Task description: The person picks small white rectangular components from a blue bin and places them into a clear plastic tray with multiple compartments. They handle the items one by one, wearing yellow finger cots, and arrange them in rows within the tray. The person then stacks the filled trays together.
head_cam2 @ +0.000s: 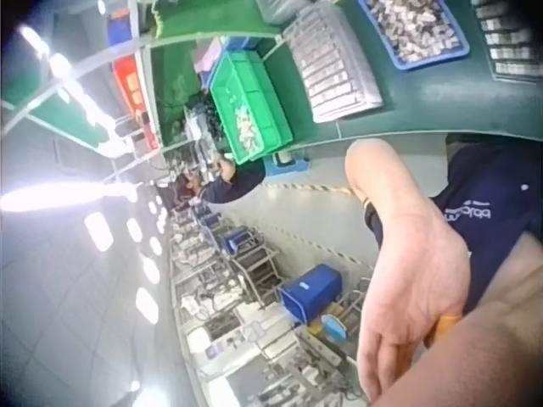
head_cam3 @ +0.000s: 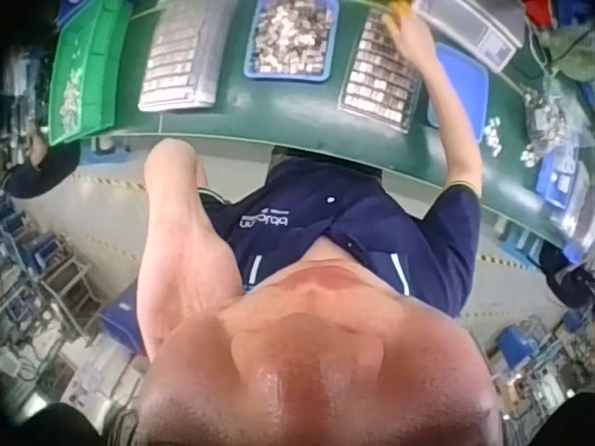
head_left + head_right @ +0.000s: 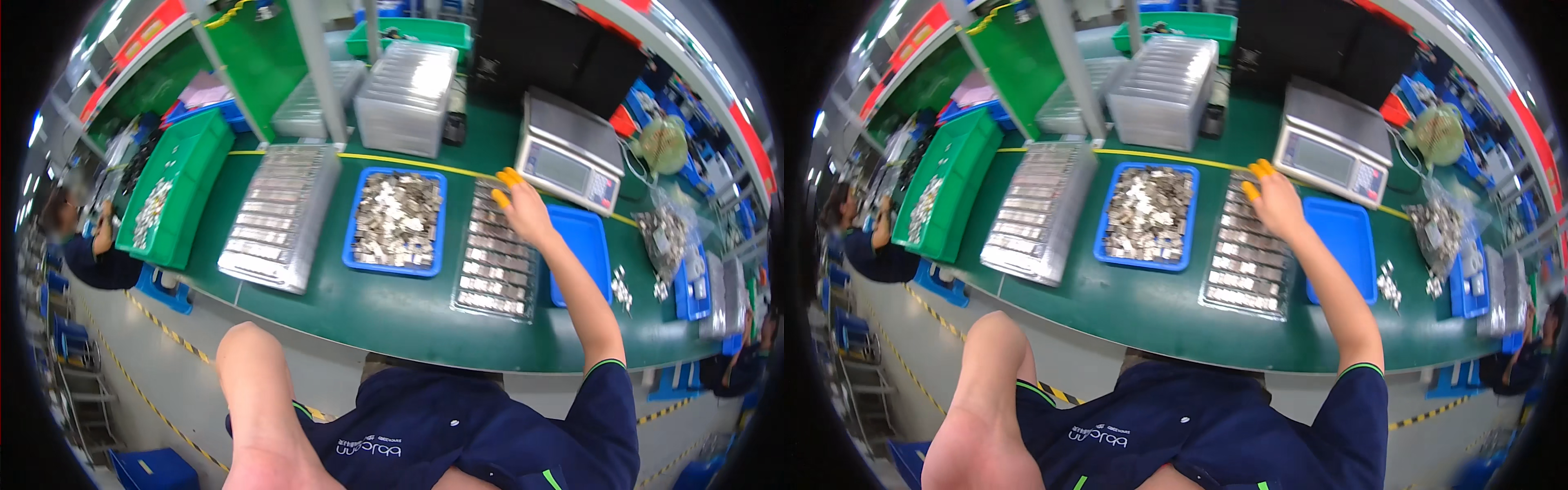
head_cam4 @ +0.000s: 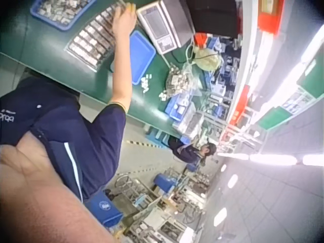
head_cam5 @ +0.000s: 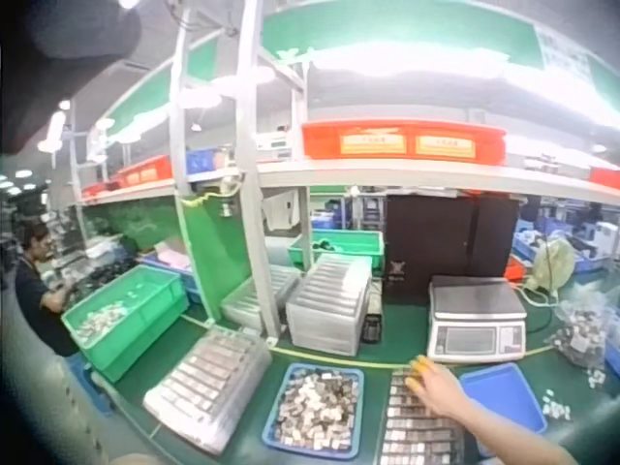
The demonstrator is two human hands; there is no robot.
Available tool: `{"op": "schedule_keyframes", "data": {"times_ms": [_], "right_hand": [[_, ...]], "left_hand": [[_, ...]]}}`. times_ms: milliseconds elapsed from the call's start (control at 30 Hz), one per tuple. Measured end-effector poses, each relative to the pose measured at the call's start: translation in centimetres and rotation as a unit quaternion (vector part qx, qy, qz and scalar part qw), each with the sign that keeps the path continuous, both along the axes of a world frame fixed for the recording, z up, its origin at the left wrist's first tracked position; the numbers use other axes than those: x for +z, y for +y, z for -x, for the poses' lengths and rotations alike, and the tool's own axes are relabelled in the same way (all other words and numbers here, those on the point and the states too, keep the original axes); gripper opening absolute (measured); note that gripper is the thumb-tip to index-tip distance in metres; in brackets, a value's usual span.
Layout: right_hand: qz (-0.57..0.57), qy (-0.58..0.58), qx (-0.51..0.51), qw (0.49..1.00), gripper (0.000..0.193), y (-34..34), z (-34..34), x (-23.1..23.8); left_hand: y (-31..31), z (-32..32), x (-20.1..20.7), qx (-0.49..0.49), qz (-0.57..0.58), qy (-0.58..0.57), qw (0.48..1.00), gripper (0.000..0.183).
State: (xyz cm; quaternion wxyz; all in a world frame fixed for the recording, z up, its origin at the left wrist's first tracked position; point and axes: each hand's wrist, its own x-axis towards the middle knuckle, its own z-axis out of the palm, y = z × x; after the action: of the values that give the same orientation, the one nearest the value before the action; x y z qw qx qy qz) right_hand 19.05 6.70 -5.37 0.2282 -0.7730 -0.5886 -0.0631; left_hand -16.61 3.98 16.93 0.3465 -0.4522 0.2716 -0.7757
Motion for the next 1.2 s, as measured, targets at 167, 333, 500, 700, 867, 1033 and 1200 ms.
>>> {"op": "schedule_keyframes", "data": {"times_ms": [167,333,500,700,867,1033,1200], "right_hand": [[0.038,0.006,-0.028,0.999,0.043,4.4,-3.7,-3.4],[0.028,0.1,-0.063,0.993,0.043,3.7,-0.4,-2.7],[0.062,0.103,-0.063,0.991,0.048,3.2,0.6,-2.3],[-0.036,-0.049,-0.013,0.998,0.044,6.4,1.0,0.2],[-0.183,-0.075,0.134,0.971,0.043,13.6,5.5,7.0],[-0.069,-0.03,0.122,0.99,0.028,17.3,4.7,7.3],[-0.064,0.02,0.115,0.991,0.021,19.4,2.6,7.0]], "left_hand": [[1.0,2.5,0.1,0.002,-0.028,-0.009,1.0,0.034],[3.5,3.1,-2.3,-0.14,-0.088,-0.022,0.986,0.034],[7.3,0.3,-17.1,0.092,0.563,0.497,0.654,0.053],[4.9,-1.0,-25.2,0.167,0.667,0.565,0.457,0.058],[4.3,-0.7,-26.0,0.24,0.676,0.553,0.424,0.061],[4.2,-1.5,-26.0,0.252,0.686,0.537,0.422,0.061],[4.3,-1.5,-25.6,0.28,0.687,0.515,0.429,0.06]]}}
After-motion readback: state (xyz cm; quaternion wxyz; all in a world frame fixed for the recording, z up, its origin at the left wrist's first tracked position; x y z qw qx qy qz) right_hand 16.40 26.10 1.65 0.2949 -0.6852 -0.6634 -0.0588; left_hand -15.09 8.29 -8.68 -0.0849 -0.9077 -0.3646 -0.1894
